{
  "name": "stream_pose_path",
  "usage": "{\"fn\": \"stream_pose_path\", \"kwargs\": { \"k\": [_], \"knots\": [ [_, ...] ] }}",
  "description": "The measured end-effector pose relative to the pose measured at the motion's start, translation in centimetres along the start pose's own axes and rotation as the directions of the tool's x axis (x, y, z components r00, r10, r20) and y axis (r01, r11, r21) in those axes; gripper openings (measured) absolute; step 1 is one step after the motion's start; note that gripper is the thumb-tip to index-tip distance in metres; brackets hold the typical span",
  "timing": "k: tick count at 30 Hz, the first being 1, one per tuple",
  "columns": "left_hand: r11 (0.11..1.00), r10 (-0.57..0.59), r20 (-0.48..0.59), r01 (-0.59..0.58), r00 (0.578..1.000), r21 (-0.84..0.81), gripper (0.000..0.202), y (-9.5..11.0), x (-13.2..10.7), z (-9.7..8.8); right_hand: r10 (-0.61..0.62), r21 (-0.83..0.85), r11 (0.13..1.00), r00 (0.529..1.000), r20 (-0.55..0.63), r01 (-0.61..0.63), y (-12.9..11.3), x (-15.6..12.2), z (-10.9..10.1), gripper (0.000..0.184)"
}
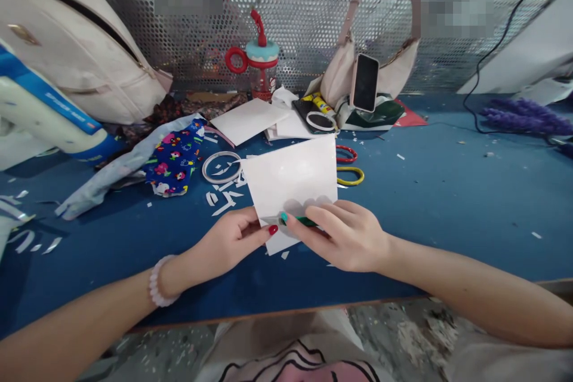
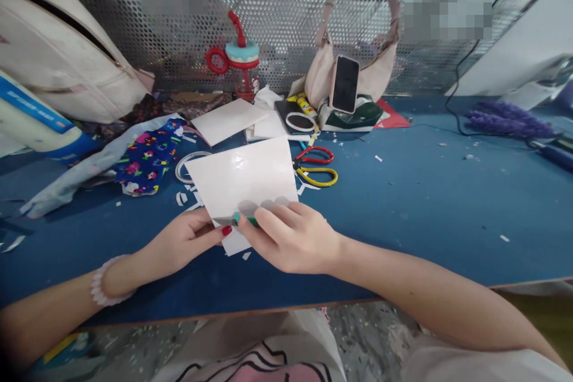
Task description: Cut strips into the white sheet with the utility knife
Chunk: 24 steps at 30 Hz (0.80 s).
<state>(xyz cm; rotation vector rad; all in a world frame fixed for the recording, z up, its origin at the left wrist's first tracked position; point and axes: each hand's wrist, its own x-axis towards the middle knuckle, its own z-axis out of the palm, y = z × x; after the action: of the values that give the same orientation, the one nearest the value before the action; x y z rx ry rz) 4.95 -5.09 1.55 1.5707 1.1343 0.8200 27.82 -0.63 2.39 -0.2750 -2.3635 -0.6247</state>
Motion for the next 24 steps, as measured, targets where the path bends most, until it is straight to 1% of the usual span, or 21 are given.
{"fn": "stream_pose_path", "kwargs": {
  "k": [6,10,12,14,15,16,18,21,24],
  "knots": [
    [0.999,-0.004,-0.01,0.003,1.0,-0.033,0.018,-0.1,0.1,-0.1,-0.016,0.015,1.0,1.0,-0.002,0.016,-0.2,0.0,0.2,0.016],
    [0.996,-0.007,-0.02,0.005,1.0,-0.092,0.018,-0.2,0.2,-0.4,-0.006,0.023,1.0,1.0,-0.021,0.006,0.1,0.2,0.1,0.012],
    [0.992,-0.02,-0.051,0.013,0.999,-0.123,0.024,-0.6,0.3,-0.9,0.001,0.007,1.0,0.999,-0.044,0.0,0.8,0.1,0.1,0.011],
    [0.987,-0.041,-0.1,0.025,0.994,-0.159,0.035,-1.2,0.5,-1.4,0.019,-0.007,1.0,0.997,-0.08,-0.019,1.8,-0.2,0.2,0.017],
    [0.983,-0.054,-0.13,0.03,0.99,-0.179,0.041,-1.6,0.7,-1.8,0.036,0.008,0.999,0.993,-0.11,-0.035,2.4,-0.5,0.3,0.019],
    [0.979,-0.066,-0.159,0.033,0.985,-0.202,0.047,-1.9,0.8,-2.1,0.094,0.024,0.995,0.989,-0.118,-0.092,3.1,-0.7,0.5,0.021],
    [0.967,-0.09,-0.197,0.039,0.976,-0.251,0.057,-2.4,1.2,-2.5,0.272,0.077,0.962,0.953,-0.133,-0.263,4.5,-1.3,1.0,0.023],
    [0.952,-0.115,-0.226,0.042,0.967,-0.303,0.061,-2.5,1.7,-2.9,0.35,0.08,0.936,0.931,-0.108,-0.342,6.2,-1.9,1.7,0.026],
    [0.943,-0.13,-0.231,0.048,0.964,-0.329,0.061,-2.4,2.0,-2.9,0.39,0.08,0.919,0.919,-0.062,-0.385,7.2,-2.2,2.2,0.026]
  ]
}}
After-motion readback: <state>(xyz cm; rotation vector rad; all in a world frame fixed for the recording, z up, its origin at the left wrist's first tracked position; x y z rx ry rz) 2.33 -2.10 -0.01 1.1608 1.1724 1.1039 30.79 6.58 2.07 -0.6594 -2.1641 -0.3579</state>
